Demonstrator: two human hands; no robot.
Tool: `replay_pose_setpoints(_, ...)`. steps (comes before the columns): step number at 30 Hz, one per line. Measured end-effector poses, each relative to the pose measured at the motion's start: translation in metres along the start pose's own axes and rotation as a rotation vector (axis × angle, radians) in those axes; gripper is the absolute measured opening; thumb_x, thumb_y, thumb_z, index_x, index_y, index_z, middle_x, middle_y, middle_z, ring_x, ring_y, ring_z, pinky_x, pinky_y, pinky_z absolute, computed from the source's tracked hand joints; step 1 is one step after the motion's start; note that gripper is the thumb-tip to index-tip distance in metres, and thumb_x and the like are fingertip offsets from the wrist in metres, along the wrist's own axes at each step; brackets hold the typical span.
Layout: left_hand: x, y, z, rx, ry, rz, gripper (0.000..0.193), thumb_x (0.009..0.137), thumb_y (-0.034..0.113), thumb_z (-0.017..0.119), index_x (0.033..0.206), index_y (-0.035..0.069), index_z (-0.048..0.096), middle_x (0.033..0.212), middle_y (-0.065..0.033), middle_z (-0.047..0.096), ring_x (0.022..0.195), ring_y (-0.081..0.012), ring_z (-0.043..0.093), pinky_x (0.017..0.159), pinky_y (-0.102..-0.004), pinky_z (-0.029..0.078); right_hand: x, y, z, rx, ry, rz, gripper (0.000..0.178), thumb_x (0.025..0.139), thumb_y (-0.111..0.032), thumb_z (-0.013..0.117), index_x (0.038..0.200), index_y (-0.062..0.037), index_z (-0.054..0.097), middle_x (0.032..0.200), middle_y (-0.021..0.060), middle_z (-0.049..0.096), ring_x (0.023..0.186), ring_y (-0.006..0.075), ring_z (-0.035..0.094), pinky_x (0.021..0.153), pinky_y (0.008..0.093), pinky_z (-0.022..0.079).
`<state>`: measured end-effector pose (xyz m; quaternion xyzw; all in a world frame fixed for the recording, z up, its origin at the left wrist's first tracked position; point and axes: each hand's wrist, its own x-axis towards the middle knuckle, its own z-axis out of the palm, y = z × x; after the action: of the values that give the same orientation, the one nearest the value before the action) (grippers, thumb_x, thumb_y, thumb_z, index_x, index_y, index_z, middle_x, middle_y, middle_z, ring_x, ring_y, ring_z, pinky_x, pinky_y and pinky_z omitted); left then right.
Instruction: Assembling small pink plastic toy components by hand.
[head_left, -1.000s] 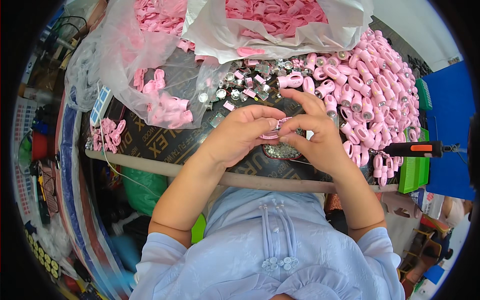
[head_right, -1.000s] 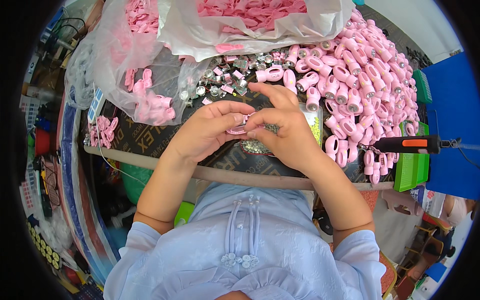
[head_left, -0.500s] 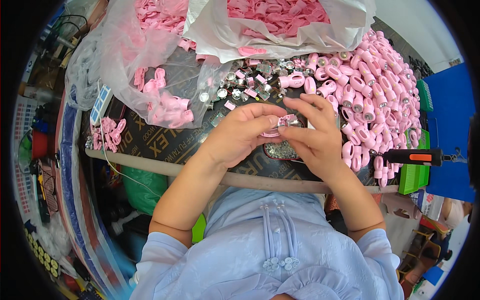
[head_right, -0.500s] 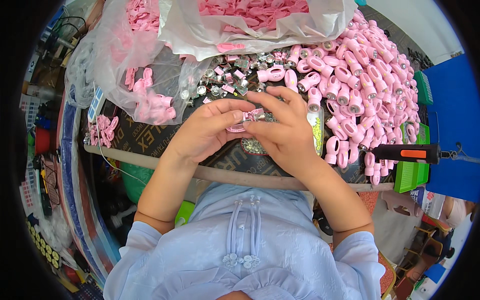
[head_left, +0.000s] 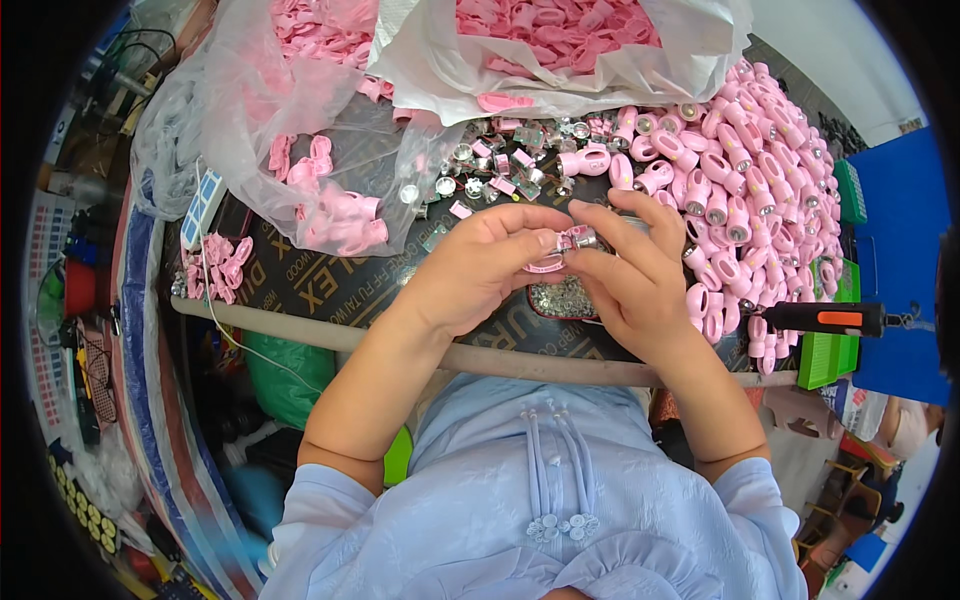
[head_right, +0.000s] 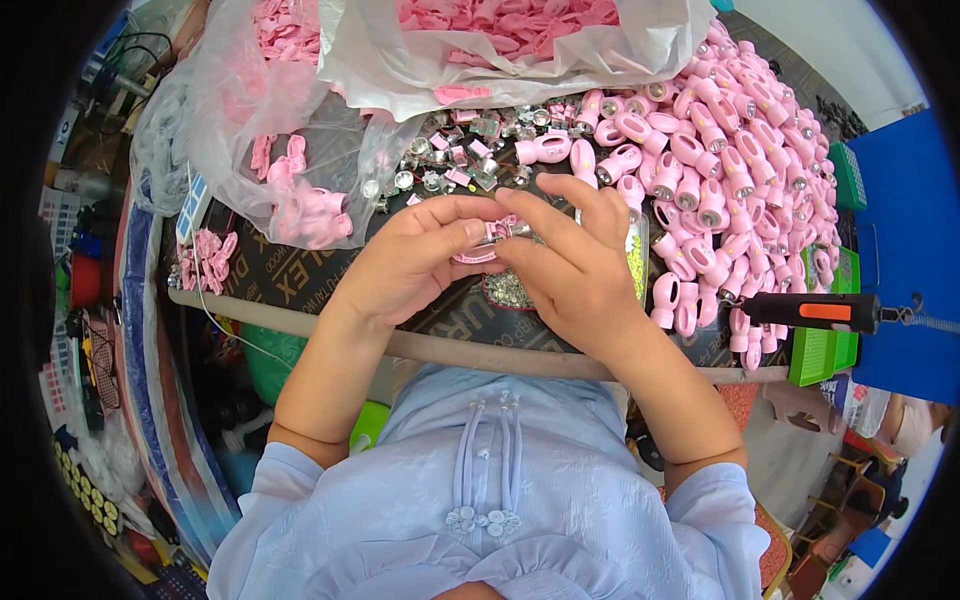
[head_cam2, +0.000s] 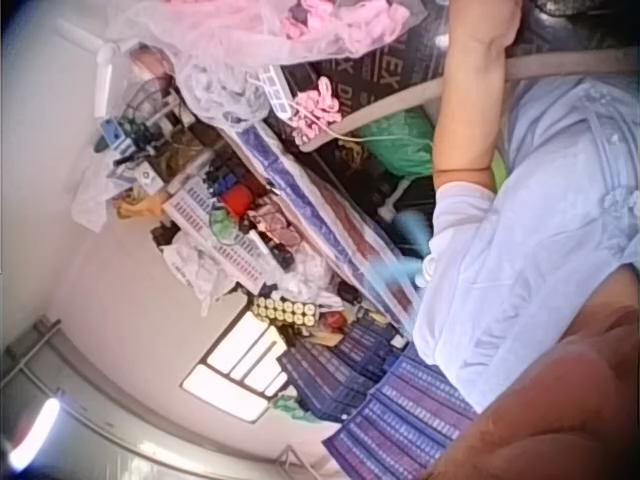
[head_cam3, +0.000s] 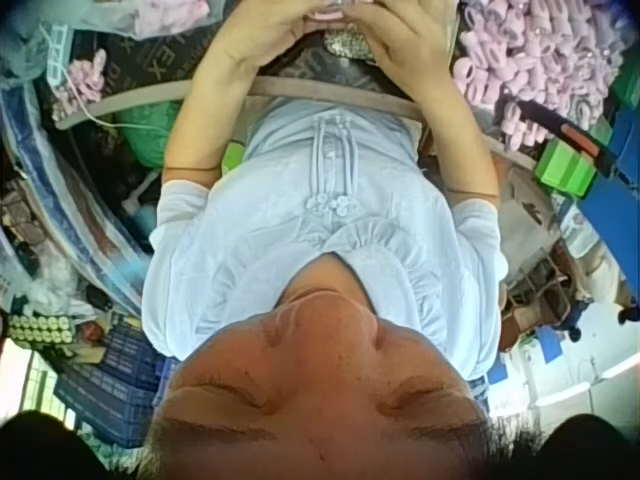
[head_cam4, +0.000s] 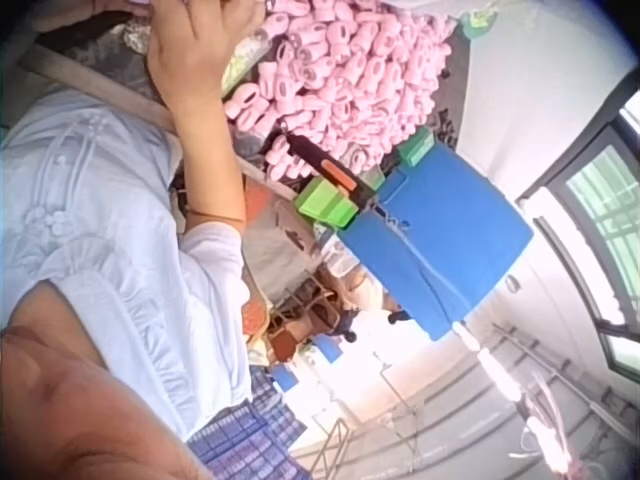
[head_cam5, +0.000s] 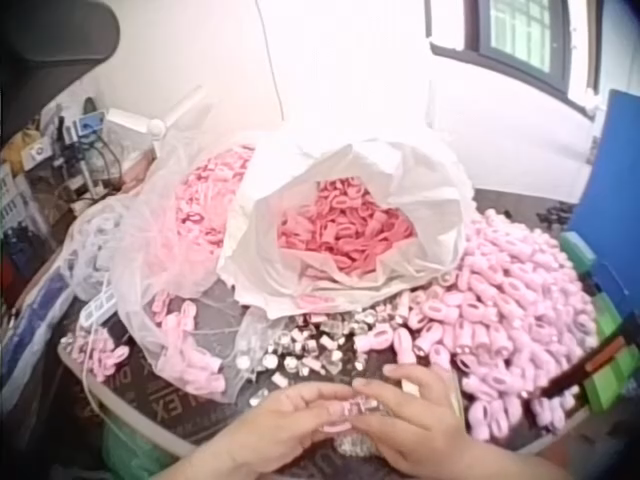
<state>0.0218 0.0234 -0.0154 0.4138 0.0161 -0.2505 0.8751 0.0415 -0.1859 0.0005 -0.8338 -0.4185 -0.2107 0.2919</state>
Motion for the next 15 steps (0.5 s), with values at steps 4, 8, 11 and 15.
replay_pose_setpoints(4,0.001,-0.001,0.000,0.031,-0.014,-0.010,0.029,0.099,0.013,0.058,0.124,-0.004,0.057,0.115,-0.0130,0.066,0.104,-0.0218,0.067,0.094,-0.0350,0.054,0.004,0.001,0.001,0.133,-0.035,0.073,0.014,0.076,-0.010,0.074,0.089,-0.0097,0.069,0.127,0.0076,0.064,0.119,0.0334,0.052,0.094,0.0469,0.038)
replay_pose_setpoints(8,0.001,-0.001,0.000,0.060,-0.003,-0.021,0.029,0.099,0.012,0.058,0.124,-0.004,0.056,0.116,-0.0123,0.065,0.105,-0.0201,0.066,0.094,-0.0344,0.054,0.011,-0.005,-0.005,0.037,-0.071,0.016,0.011,0.077,-0.010,0.071,0.088,-0.0092,0.068,0.128,0.0076,0.064,0.119,0.0331,0.052,0.093,0.0460,0.038)
replay_pose_setpoints(11,0.000,0.002,0.002,0.066,0.018,-0.012,0.029,0.099,0.012,0.058,0.124,-0.003,0.057,0.117,-0.0111,0.065,0.105,-0.0183,0.065,0.094,-0.0335,0.054,0.012,-0.006,-0.007,-0.063,-0.080,-0.055,0.010,0.078,-0.011,0.069,0.088,-0.0087,0.069,0.128,0.0075,0.064,0.118,0.0328,0.053,0.091,0.0451,0.038)
replay_pose_setpoints(15,-0.001,0.001,-0.002,0.055,0.023,0.019,0.030,0.100,0.014,0.058,0.126,-0.002,0.057,0.118,-0.0099,0.065,0.105,-0.0171,0.065,0.093,-0.0325,0.054,0.004,-0.006,-0.005,-0.144,-0.020,-0.133,0.015,0.078,-0.012,0.068,0.092,-0.0097,0.072,0.128,0.0070,0.065,0.116,0.0326,0.054,0.088,0.0440,0.038)
